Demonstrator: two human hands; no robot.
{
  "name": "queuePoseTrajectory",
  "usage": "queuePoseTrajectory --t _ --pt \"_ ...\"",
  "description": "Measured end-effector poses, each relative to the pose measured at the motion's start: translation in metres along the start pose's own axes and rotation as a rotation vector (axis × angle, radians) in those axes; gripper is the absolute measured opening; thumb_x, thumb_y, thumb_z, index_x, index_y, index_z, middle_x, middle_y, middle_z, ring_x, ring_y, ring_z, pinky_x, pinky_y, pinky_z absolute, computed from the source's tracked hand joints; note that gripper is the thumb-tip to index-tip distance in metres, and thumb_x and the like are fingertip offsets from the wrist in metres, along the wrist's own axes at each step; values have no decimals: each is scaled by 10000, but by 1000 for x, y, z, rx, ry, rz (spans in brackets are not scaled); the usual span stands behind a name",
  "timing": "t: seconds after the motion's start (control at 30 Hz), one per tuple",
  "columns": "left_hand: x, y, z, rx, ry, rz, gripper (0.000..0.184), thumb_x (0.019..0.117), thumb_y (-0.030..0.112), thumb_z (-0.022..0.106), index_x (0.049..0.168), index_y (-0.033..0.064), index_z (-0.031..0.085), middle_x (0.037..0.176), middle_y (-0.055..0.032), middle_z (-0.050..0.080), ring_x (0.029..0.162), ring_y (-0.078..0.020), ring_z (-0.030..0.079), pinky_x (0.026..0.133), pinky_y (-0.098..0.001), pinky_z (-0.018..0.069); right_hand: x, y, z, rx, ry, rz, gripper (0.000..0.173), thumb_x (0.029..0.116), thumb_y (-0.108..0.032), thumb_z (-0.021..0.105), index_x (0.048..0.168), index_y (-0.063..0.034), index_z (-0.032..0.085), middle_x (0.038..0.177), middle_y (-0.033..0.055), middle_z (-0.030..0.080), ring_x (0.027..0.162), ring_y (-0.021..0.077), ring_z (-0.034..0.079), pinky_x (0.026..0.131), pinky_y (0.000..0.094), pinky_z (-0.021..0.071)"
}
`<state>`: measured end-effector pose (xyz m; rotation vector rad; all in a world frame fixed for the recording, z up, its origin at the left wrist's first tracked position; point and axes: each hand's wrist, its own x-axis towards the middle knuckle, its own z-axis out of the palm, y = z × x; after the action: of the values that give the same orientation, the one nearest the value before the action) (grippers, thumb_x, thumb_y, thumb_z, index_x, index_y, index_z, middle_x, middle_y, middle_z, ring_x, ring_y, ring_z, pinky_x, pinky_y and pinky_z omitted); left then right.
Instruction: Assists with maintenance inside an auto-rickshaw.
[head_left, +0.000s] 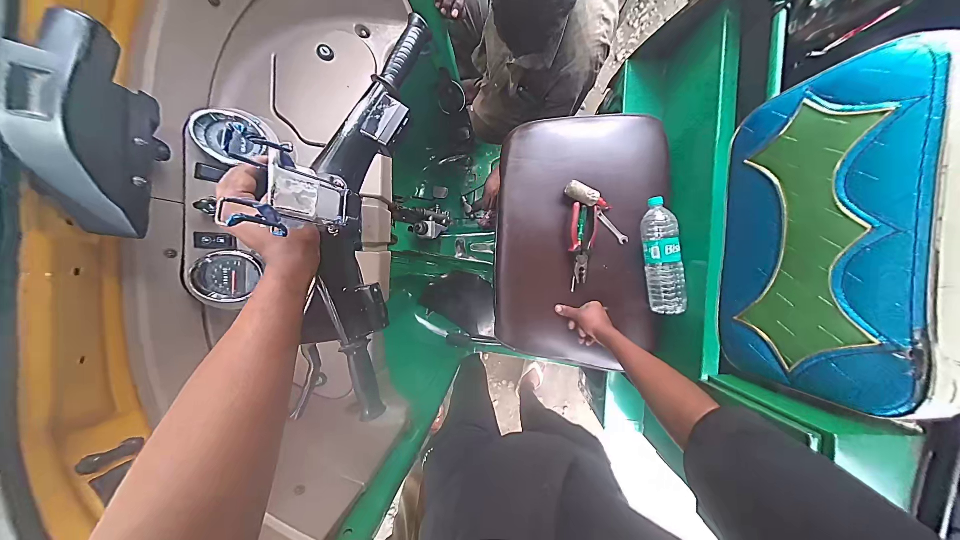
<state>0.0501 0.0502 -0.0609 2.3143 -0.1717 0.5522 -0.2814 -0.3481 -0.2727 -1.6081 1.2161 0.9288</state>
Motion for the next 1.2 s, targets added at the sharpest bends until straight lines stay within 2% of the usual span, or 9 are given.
queuePoseTrajectory --t 0.13,0.3,0.47,0.53,0.7,0.77,0.9,1.07,1.2 --pt "-1 0 1 -90 -7 -4 378 828 150 747 1146 -25 641 1113 -83 684 1088 -100 639 965 -266 513 1 0 -2 13 -14 13 603 824 -678 768 671 -107 650 509 5 600 375 136 544 404 343 513" --pt "-1 3 6 -313 28 -111 253 937 78 624 1169 -20 600 1076 -58 676 1041 -108 657 937 -300 549 1 0 -6 5 -31 8 603 830 -682 759 691 -103 659 516 4 602 386 134 552 413 343 516" --pt "-2 -2 4 -148 -5 -95 314 975 188 632 1230 6 613 1126 -36 680 1093 -61 641 982 -261 511 1 -1 -6 14 -25 5 600 824 -672 772 678 -103 649 506 5 591 375 135 541 406 340 513" --pt "1 0 7 -176 30 -121 247 961 175 647 1146 12 634 1036 -22 687 1005 -70 661 920 -276 541 2 0 -6 12 -26 11 603 821 -676 771 678 -103 653 505 6 594 378 135 549 406 339 516" --pt "-6 18 3 -117 7 -204 365 951 135 633 1268 -39 579 1188 -98 654 1143 -104 612 1017 -273 486 2 -1 -4 8 -23 16 606 822 -685 764 677 -107 650 510 3 600 379 131 547 406 340 514" --pt "-3 5 5 -165 40 -109 320 948 144 661 1209 -35 613 1130 -80 680 1095 -94 647 981 -272 527 2 -1 -3 7 -19 17 605 824 -681 765 670 -106 652 511 5 603 377 133 545 403 342 512" --pt "0 5 1 -9 -12 -80 343 856 145 713 1152 -18 652 1144 -98 680 1097 -98 632 971 -257 503 2 0 -2 -10 -11 10 611 825 -691 757 658 -112 653 504 4 595 376 138 546 402 351 516" --pt "-1 4 -3 73 -39 -59 425 782 128 711 1179 -5 643 1209 -134 667 1169 -147 616 1020 -296 482 3 0 0 0 -4 -3 608 832 -674 762 655 -104 647 500 12 594 368 142 543 390 347 508" --pt "2 -7 1 50 -1 -32 316 860 156 678 1157 48 692 1203 -92 691 1192 -138 615 1043 -296 470 1 -1 1 6 1 2 603 848 -653 761 647 -97 644 497 18 594 362 145 538 384 347 505"
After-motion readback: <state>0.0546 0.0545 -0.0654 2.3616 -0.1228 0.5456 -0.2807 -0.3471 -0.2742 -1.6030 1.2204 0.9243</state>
